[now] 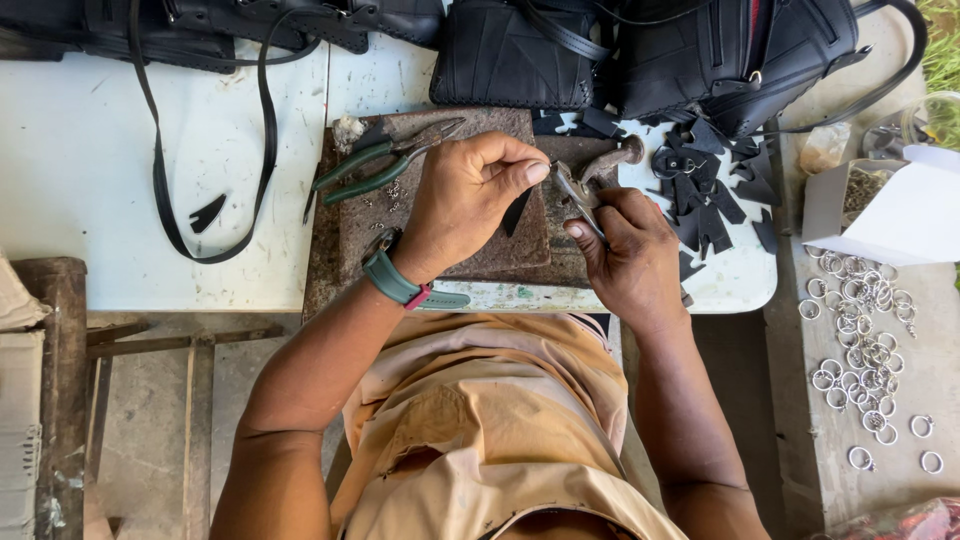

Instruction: The person uses pliers and a hammer to attach metal hardware to black leather bags on a workbench. They repeatedly position small metal pieces, strike them with a hammer, and adjust the bag straps and zippers.

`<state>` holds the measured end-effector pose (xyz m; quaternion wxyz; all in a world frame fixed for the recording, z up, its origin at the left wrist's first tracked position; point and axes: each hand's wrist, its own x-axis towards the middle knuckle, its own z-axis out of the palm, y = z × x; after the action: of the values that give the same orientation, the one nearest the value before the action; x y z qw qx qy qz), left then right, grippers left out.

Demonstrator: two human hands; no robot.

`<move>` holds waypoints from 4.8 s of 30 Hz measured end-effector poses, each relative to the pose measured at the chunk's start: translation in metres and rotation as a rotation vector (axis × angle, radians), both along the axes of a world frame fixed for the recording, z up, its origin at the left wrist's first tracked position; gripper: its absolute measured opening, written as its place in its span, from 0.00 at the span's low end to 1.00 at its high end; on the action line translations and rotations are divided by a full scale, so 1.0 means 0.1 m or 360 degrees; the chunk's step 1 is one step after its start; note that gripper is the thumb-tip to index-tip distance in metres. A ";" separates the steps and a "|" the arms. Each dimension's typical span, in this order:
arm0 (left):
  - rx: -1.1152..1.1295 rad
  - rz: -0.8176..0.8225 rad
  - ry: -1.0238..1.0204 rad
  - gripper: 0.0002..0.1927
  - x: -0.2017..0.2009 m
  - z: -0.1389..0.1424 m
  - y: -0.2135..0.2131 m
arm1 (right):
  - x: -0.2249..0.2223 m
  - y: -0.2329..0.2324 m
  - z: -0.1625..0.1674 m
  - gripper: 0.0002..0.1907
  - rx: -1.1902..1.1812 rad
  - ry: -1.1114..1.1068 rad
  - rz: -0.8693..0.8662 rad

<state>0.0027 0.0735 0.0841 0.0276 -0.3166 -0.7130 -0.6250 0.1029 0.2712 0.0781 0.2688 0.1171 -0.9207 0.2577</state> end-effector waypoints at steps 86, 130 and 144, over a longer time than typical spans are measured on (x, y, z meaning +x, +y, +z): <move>0.0117 0.0398 0.0653 0.13 0.29 0.14 0.33 | -0.05 -0.20 -0.06 0.14 -0.0685 -0.0200 -0.0264; -0.0838 0.0078 0.0378 0.16 -1.87 0.67 0.34 | -0.29 0.19 -0.40 0.15 -0.0962 -0.0106 -0.0256; -0.0990 0.0023 0.0576 0.22 -1.02 0.60 -0.12 | -0.11 0.22 -0.49 0.16 -0.0891 -0.0089 -0.0198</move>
<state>-0.0995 0.0615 0.1437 0.0601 -0.4104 -0.8549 -0.3117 0.0918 0.2934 0.0295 0.2804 -0.0254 -0.8263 0.4879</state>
